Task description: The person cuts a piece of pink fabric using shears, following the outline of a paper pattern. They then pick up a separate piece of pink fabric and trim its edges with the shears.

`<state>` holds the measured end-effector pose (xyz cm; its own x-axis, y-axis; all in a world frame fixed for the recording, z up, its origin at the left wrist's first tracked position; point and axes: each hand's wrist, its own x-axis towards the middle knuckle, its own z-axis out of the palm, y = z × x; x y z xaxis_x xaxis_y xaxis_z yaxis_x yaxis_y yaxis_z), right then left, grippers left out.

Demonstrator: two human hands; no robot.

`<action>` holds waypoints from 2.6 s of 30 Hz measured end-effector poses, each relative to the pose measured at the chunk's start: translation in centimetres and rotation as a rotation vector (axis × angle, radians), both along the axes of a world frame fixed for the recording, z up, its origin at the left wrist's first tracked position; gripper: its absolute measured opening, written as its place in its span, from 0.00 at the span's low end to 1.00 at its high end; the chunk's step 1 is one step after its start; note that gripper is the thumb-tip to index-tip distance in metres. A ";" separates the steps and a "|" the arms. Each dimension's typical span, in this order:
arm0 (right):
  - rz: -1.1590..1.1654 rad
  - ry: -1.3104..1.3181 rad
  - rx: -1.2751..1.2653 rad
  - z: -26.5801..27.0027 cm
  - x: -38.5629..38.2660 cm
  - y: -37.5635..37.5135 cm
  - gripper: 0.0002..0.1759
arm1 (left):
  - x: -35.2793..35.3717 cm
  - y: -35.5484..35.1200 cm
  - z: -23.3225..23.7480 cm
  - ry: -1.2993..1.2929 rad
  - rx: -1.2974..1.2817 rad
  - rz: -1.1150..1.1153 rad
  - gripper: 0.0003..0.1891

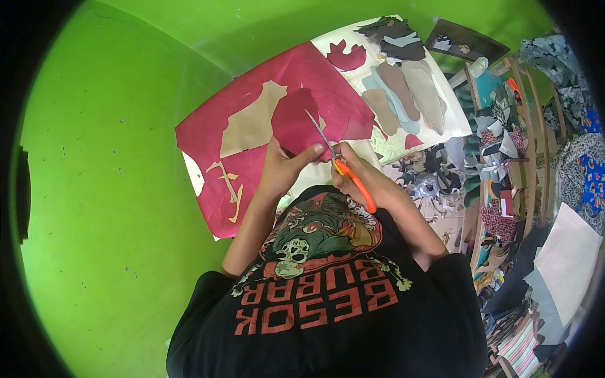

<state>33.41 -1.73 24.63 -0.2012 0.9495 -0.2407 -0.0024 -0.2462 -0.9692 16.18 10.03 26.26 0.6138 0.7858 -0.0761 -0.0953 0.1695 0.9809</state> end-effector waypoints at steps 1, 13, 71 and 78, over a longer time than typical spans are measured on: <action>0.027 -0.070 0.024 -0.2 0.4 -0.1 0.23 | 0.0 0.1 0.0 0.000 0.001 -0.002 0.14; -0.161 0.090 0.034 -0.4 -0.8 -0.3 0.31 | 0.7 -1.7 -1.1 0.049 0.092 0.010 0.10; -0.471 0.244 0.169 3.2 -1.5 4.8 0.18 | -0.9 -2.8 -3.0 -0.283 -0.173 0.225 0.19; -0.566 0.226 0.201 0.9 -1.2 6.1 0.20 | -2.4 -1.9 -3.2 -0.181 -0.170 0.356 0.09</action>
